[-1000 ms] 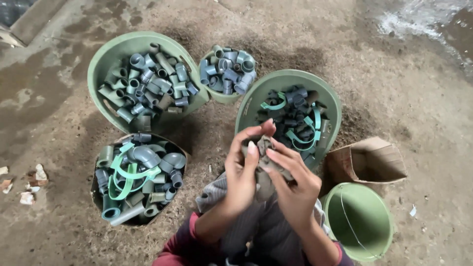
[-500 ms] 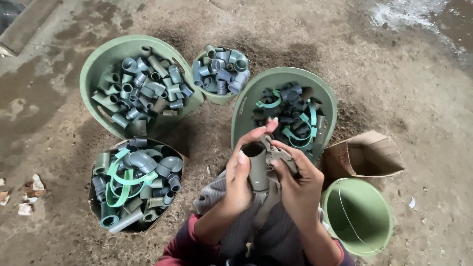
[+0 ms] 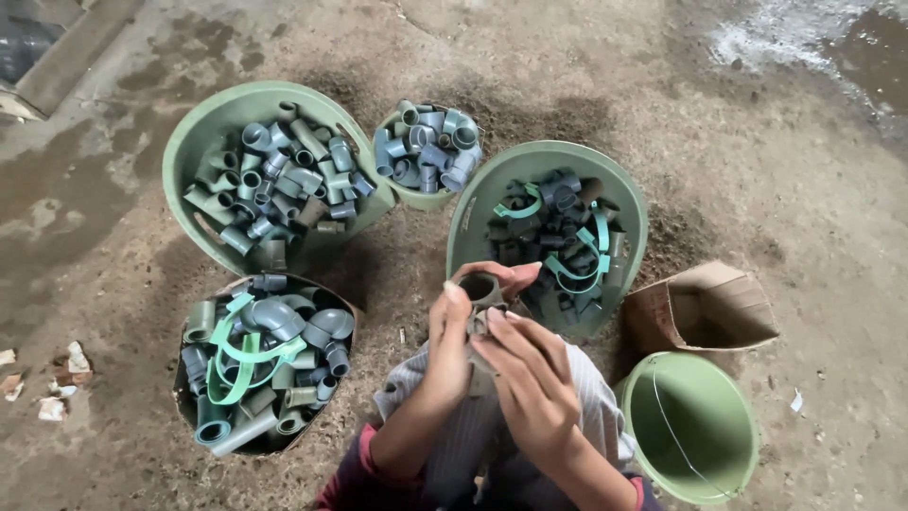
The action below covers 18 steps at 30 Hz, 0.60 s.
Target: The person sits on the ground and wipes various plastic pipe fittings and clips with a cloth. They pick up each item from green buckets, rub it with the cloth, and place it into a cardboard box.
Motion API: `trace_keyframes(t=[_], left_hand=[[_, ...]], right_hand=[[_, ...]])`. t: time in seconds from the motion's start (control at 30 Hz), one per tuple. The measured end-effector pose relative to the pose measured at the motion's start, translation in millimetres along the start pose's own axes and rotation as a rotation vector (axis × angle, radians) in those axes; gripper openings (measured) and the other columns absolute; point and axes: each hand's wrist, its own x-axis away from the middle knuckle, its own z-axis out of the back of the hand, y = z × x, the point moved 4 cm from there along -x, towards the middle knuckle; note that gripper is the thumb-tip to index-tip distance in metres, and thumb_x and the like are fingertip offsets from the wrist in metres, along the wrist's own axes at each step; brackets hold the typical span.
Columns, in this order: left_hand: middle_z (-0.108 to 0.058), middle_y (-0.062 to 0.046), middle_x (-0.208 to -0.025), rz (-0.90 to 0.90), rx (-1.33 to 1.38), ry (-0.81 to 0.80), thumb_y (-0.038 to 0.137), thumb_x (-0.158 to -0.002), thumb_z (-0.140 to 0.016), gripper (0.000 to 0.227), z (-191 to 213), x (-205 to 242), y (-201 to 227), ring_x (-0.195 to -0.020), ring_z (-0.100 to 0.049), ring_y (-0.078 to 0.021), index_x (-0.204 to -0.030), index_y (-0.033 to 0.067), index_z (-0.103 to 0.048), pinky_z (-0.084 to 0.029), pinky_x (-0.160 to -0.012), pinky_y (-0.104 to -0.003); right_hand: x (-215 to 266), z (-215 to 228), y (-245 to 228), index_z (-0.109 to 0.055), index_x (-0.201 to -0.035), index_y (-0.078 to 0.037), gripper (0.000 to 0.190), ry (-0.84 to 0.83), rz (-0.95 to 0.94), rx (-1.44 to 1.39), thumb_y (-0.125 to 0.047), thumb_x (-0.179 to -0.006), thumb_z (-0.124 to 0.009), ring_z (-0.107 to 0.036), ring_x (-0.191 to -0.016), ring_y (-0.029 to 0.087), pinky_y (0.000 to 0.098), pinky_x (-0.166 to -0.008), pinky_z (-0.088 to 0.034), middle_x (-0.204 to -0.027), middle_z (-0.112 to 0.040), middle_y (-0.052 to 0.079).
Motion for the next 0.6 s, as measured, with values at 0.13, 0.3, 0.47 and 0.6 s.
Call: trace_keyframes(t=[0.13,0.3,0.47,0.6], left_hand=[[-0.067,-0.030,-0.128,-0.120,-0.184,0.112,0.038,-0.111,-0.036,0.048,0,0,3,-0.128,-0.064,-0.0400,-0.110,-0.0004,-0.065,-0.049,-0.116,-0.049],[-0.058,-0.028,-0.145,-0.123,-0.300,0.088,0.037,-0.111,-0.037,0.046,1,1,4,-0.137,-0.058,-0.0341,-0.106,0.0032,-0.067,-0.049,-0.113,-0.041],[-0.073,-0.027,-0.119,0.277,0.230,0.398,0.047,-0.109,-0.034,0.064,25,-8,-25,-0.104,-0.074,-0.0383,-0.085,0.0011,-0.072,-0.059,-0.089,-0.041],[-0.073,-0.031,-0.114,0.270,0.222,0.319,0.048,-0.109,-0.033,0.066,25,-4,-21,-0.113,-0.071,-0.0384,-0.088,-0.0009,-0.071,-0.054,-0.104,-0.040]], right_hand=[[2,1,26,-0.069,-0.119,0.002,0.029,0.182,-0.326,-0.131,0.007,-0.091,-0.071,-0.072,-0.111,0.028,0.0348,-0.099,-0.060,-0.121,-0.073,0.018],[5,-2,54,-0.072,-0.122,-0.003,0.029,0.028,-0.845,-0.456,-0.012,-0.095,-0.067,-0.072,-0.097,0.013,0.0250,-0.085,-0.059,-0.108,-0.079,0.008],[3,-1,15,-0.074,-0.112,-0.001,0.022,0.031,-0.104,-0.253,0.001,-0.102,-0.054,-0.063,-0.124,0.039,0.0440,-0.110,-0.054,-0.128,-0.069,0.019],[-2,-10,10,-0.077,-0.109,-0.003,0.021,-0.062,0.002,-0.223,-0.002,-0.102,-0.057,-0.064,-0.125,0.029,0.0412,-0.114,-0.052,-0.128,-0.069,0.012]])
